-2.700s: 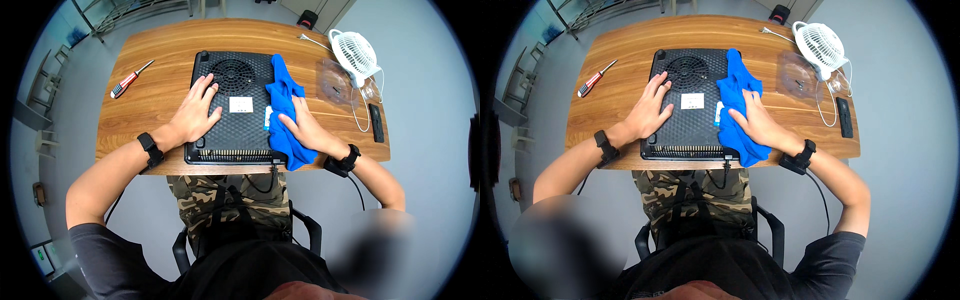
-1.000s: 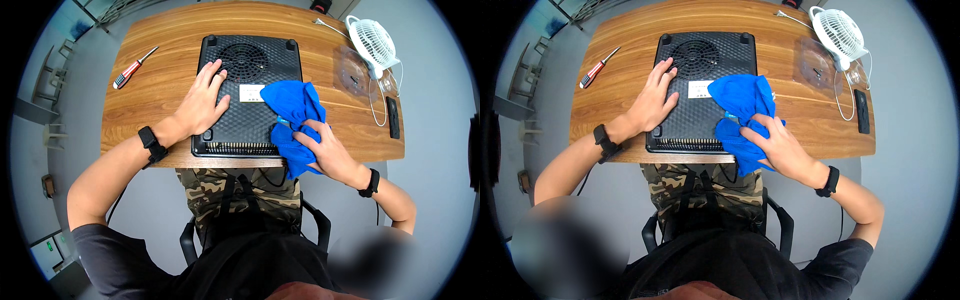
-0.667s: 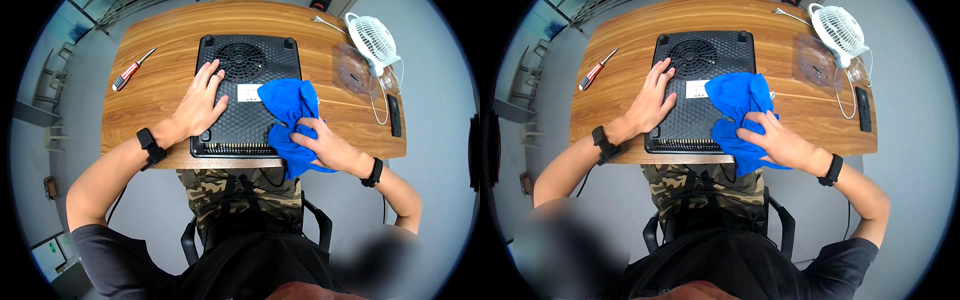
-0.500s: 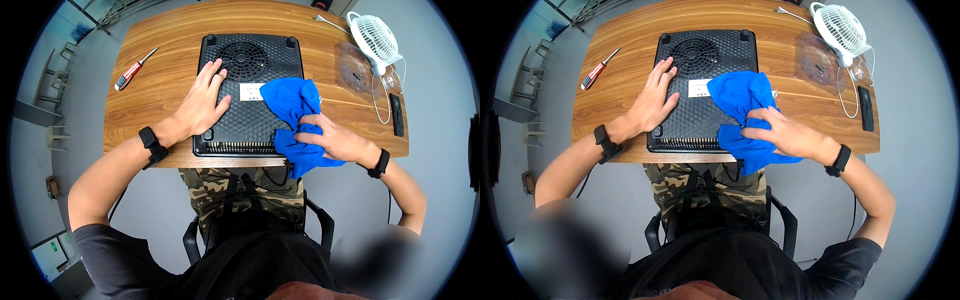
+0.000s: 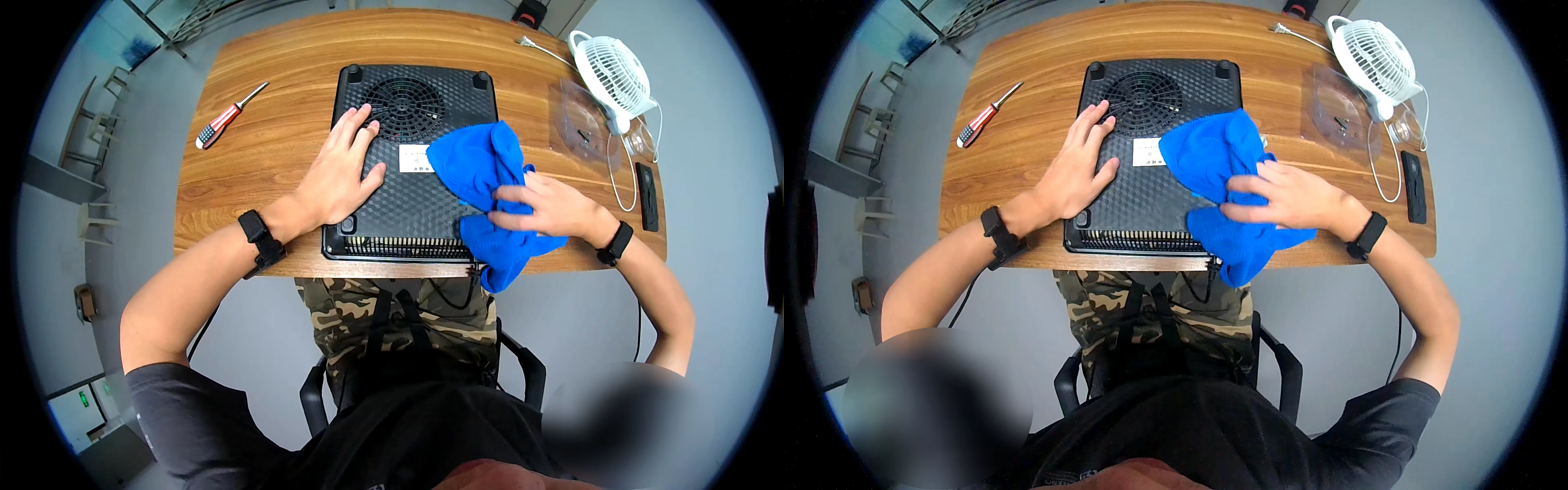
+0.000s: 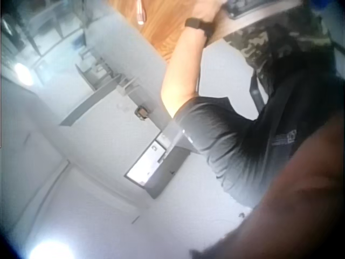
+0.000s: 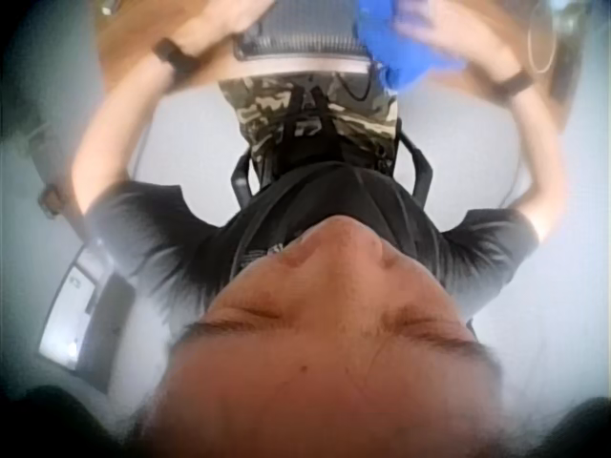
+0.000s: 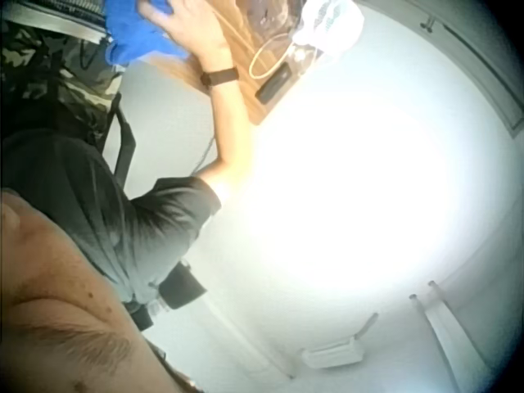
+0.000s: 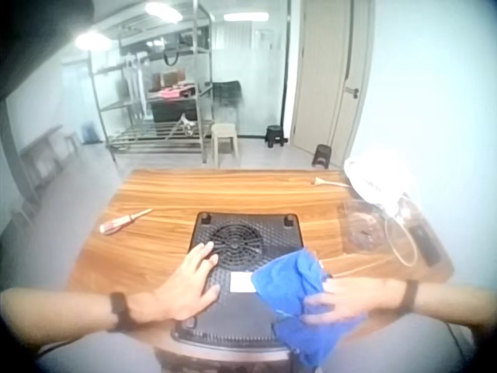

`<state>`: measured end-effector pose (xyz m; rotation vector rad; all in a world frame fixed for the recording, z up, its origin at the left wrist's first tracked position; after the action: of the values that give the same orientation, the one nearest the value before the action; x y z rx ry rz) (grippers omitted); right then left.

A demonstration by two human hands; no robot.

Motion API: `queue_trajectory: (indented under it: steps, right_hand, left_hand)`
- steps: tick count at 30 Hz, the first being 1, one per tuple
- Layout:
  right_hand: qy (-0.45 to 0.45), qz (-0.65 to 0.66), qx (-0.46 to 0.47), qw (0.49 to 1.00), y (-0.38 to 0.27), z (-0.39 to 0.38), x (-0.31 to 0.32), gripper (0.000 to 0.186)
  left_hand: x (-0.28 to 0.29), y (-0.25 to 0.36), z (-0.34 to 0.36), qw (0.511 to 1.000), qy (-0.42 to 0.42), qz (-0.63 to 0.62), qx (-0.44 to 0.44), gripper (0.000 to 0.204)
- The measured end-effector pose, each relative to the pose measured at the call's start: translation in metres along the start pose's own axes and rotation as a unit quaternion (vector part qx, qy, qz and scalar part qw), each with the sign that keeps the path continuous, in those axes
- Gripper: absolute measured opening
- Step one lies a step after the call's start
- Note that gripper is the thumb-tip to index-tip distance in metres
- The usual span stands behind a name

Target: The person disassembles a black electronic device on a wooden table using a screwdriver, removes internal components, and wipes the exterior with a blue cloth. The device is flipped over multiple times to access different sides and screws.

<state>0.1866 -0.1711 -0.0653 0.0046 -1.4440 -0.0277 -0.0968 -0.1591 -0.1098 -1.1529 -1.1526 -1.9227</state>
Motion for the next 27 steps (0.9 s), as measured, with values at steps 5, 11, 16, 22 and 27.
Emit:
queue_trajectory:
  steps: [5,11,16,22,27]
  right_hand:
    - [0.035,-0.105,0.147,0.983,-0.016,0.006,0.003,0.046]
    - [0.018,-0.058,0.17,0.984,-0.007,0.014,0.005,0.041]
    - [-0.003,-0.027,0.127,0.991,0.008,0.012,-0.001,0.05]
    - [-0.063,0.036,-0.017,0.997,0.04,0.015,0.0,0.073]
    - [-0.141,0.137,-0.08,0.977,0.007,0.021,0.009,0.086]
  left_hand:
    - [0.0,0.001,0.0,1.0,-0.003,-0.004,0.006,0.06]
    - [0.001,0.002,-0.001,1.0,-0.009,-0.01,0.017,0.061]
    - [0.002,0.003,0.001,1.0,-0.007,-0.012,0.008,0.062]
    - [0.0,-0.001,0.001,1.0,-0.006,-0.001,-0.002,0.062]
    - [0.002,0.0,0.0,1.0,-0.01,-0.009,0.007,0.062]
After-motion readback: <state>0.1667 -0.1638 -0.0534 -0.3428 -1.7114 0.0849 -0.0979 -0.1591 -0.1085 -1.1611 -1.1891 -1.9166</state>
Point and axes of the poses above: each hand's wrist, its own z-axis towards the middle knuckle, its own x-axis out of the back of the hand, y = z × x, the point moved 7 cm from there along z, towards the middle knuckle, and after that the axes turned 1 degree about y, right-handed, at the moved point
